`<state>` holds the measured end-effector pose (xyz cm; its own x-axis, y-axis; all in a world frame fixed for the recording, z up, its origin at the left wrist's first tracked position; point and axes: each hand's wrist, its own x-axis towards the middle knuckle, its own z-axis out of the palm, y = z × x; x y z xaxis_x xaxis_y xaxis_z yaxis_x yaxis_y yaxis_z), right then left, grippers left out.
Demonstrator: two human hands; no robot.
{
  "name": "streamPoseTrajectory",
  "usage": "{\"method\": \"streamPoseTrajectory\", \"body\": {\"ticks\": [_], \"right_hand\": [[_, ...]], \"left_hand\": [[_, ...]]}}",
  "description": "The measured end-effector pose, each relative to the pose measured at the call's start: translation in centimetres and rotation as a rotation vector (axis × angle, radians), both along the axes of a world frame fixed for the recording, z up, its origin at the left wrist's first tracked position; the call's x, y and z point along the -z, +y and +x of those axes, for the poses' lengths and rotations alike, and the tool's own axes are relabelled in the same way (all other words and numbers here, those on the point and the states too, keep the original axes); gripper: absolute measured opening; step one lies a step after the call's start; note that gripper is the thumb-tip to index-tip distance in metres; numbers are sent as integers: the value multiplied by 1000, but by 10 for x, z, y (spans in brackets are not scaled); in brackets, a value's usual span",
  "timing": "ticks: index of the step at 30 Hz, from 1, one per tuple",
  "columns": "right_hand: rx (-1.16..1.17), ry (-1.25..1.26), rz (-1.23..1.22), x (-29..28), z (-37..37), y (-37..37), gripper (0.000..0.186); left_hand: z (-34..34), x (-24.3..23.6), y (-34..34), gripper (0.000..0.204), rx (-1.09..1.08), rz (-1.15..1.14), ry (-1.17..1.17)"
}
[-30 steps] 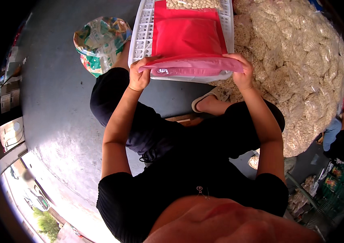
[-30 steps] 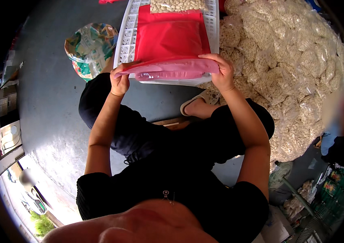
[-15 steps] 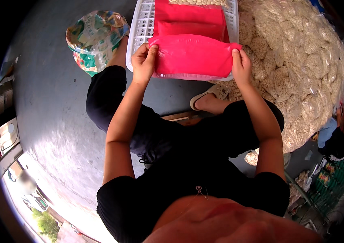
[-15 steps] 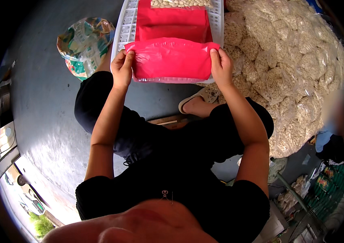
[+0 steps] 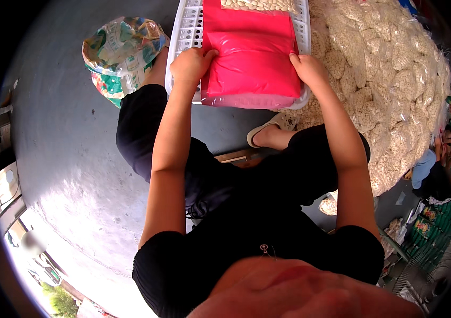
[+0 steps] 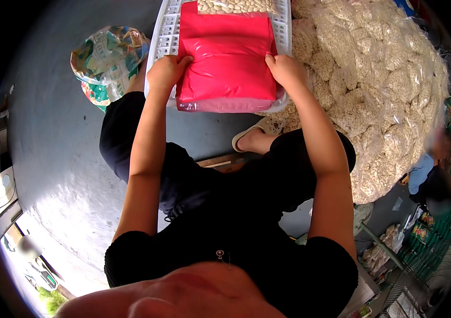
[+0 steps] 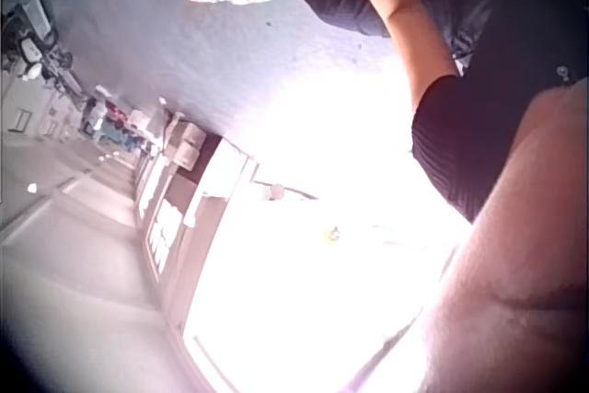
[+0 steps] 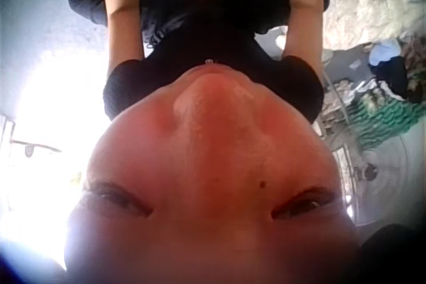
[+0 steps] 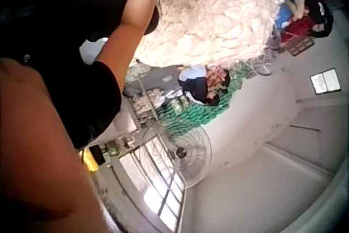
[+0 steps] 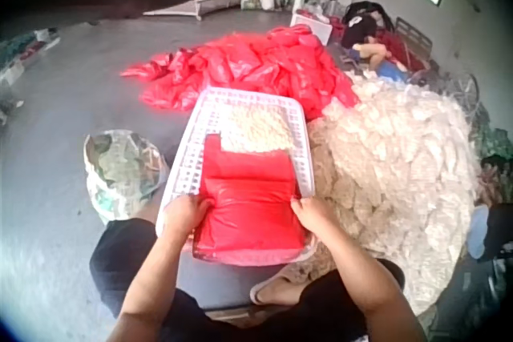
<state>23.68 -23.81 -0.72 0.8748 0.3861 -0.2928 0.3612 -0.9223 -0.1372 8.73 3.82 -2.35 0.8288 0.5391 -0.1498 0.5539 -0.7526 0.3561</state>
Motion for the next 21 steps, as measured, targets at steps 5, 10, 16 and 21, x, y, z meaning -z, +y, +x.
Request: {"method": "streamPoseTrajectory", "body": {"ticks": [5,10,16,21], "right_hand": [[-259,-320,124,-38,11,30,58],[-660,-320,203,-7,9,97,69],[-893,59,157,-81,19,144,47],[-981,-88,325,-205,31,143,48]], "left_hand": [[-19,-24,-12,22,93,301,-771],[-44,-2,-59,25,194,-152,-514],[-45,19,-34,27,-180,-532,-529],[-43,17,-44,14,90,-195,-485]]}}
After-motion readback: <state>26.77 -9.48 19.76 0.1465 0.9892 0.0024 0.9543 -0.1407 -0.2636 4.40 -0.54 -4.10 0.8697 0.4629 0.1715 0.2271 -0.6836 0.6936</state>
